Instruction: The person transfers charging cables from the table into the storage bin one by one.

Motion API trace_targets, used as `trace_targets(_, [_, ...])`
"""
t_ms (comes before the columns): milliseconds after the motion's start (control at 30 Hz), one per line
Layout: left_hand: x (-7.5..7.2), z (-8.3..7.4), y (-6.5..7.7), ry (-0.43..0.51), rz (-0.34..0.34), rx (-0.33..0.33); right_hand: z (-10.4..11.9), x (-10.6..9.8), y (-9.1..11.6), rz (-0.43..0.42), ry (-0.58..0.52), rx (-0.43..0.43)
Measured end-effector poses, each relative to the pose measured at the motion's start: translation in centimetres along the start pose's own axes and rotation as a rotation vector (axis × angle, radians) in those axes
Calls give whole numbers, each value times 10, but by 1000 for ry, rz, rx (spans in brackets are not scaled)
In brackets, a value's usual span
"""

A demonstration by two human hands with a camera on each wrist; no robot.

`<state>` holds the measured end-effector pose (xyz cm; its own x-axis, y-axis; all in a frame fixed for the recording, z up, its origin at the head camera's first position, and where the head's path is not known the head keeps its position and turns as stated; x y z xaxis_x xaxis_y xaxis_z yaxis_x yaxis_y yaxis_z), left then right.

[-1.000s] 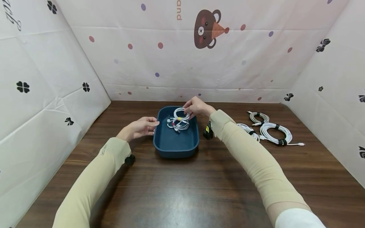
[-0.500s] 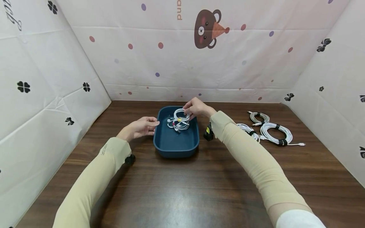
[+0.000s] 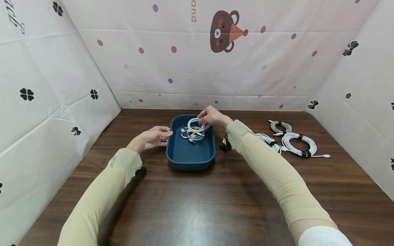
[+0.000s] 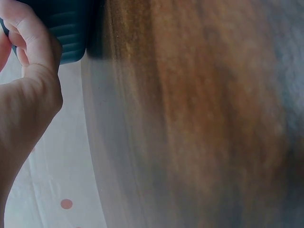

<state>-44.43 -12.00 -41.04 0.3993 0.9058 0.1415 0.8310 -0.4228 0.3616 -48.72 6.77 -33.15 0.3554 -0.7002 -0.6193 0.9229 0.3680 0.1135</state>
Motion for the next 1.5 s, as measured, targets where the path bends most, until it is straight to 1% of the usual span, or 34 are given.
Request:
trace_targets(167, [2, 0, -1, -1, 11, 6, -1, 0, 0, -4, 5, 6])
trace_targets(300, [2, 0, -2, -2, 3, 6, -1, 1, 1, -5, 8, 12])
trace_targets(633, [2, -1, -1, -11, -3, 4, 1, 2, 1, -21, 94, -26])
trace_targets(733, [2, 0, -1, -8, -2, 2, 2, -1, 1, -37, 107, -39])
trace_targets(800, [2, 0, -1, -6, -1, 2, 4, -5, 1, -52, 105, -54])
trace_targets(900, [3, -1, -1, -3, 5, 9, 4, -16, 6, -80, 68, -65])
trace_targets(1100, [4, -2, -1, 1, 33, 38, 1, -39, 17, -108, -63, -86])
trace_targets(1300, [2, 0, -1, -2, 19, 40, -7, -59, 28, -129, -130, -100])
trace_targets(1500, [0, 1, -2, 3, 2, 33, -15, -75, 39, -150, -163, -98])
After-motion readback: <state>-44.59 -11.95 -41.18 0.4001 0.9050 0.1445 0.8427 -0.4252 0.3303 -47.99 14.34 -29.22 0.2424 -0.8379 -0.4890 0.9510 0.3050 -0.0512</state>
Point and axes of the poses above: each hand's wrist, its own y-axis away from the middle knuckle, its own x-axis out of the palm, z = x × y, the point moved 10 cm from there along -y, towards the middle knuckle, and after that the axes turned 5 degrees about -z, right-handed, at the moved point
